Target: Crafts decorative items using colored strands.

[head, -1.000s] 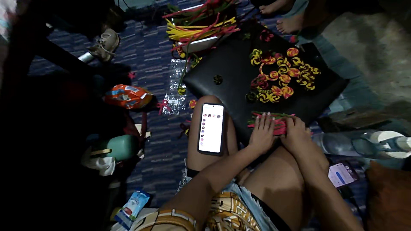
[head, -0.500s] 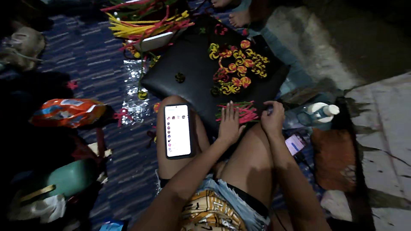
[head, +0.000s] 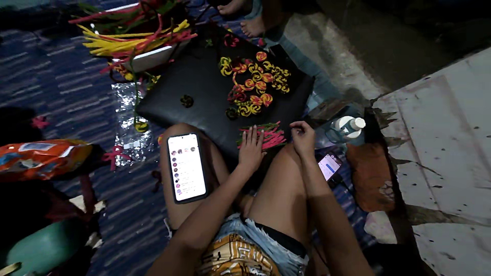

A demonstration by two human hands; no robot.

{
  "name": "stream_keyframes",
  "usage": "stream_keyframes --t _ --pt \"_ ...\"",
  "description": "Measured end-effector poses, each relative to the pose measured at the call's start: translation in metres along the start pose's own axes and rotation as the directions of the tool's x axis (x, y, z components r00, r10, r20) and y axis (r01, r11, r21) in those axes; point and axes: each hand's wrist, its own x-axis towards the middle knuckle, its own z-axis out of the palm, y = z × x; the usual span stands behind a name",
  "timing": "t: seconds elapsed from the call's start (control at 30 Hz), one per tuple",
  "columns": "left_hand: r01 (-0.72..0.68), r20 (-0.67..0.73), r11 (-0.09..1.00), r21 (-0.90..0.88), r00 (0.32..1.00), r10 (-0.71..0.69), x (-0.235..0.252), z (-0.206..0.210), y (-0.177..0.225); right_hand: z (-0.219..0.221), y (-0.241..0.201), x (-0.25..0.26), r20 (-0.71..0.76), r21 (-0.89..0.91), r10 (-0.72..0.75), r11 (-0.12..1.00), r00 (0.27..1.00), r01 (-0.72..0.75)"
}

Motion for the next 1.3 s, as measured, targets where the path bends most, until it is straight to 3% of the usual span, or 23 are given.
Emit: stream_keyframes --t 0.23,0.4,0.47,0.53,0.6,0.7,0.8,0.9,1.1,1.3 --pt "-0.028 -0.093 0.998 0.057 0.995 0.033 0.005 0.002 -0.003 0.003 -0.006 -0.004 -0.02 -0.037 -0.1 0.994 0.995 0.099" --pt "-0.021 -0.071 0.999 -0.03 0.997 0.019 -0.001 -0.007 0.001 0.01 -0.007 -0.009 0.084 -0.196 -0.321 0.923 0.943 0.332" --pt "-0.043 -0.188 0.997 -0.066 0.982 0.03 0.003 -0.003 0.003 0.019 -0.008 -0.01 0.156 -0.215 -0.402 0.878 0.902 0.428" --pt "-0.081 -0.378 0.991 -0.103 0.925 0.036 0.013 0.004 0.004 0.027 -0.012 -0.011 0.168 -0.194 -0.434 0.866 0.885 0.461" --pt "-0.109 -0.48 0.988 -0.109 0.876 0.044 0.026 0.012 0.005 0.028 -0.022 -0.011 0.168 -0.16 -0.381 0.9 0.909 0.406" --pt "-0.136 -0.489 0.99 -0.038 0.866 0.1 0.037 0.034 -0.003 0.021 -0.034 -0.011 0.301 -0.161 -0.177 0.959 0.937 0.233" --pt "-0.084 -0.34 0.996 0.024 0.936 0.087 0.035 0.033 -0.007 0.014 -0.038 -0.012 0.477 -0.283 0.05 0.954 0.877 0.1" --pt "-0.046 -0.315 0.998 0.046 0.947 0.058 0.034 0.03 -0.005 0.013 -0.042 -0.013 0.547 -0.402 0.181 0.913 0.817 0.067" --pt "-0.045 -0.347 0.996 0.078 0.935 0.07 0.034 0.033 -0.008 0.022 -0.047 -0.011 0.557 -0.469 0.22 0.879 0.801 0.085" --pt "-0.181 -0.568 0.98 -0.079 0.817 0.105 0.007 0.022 -0.008 0.007 -0.046 -0.014 0.454 -0.419 0.135 0.905 0.88 0.077"
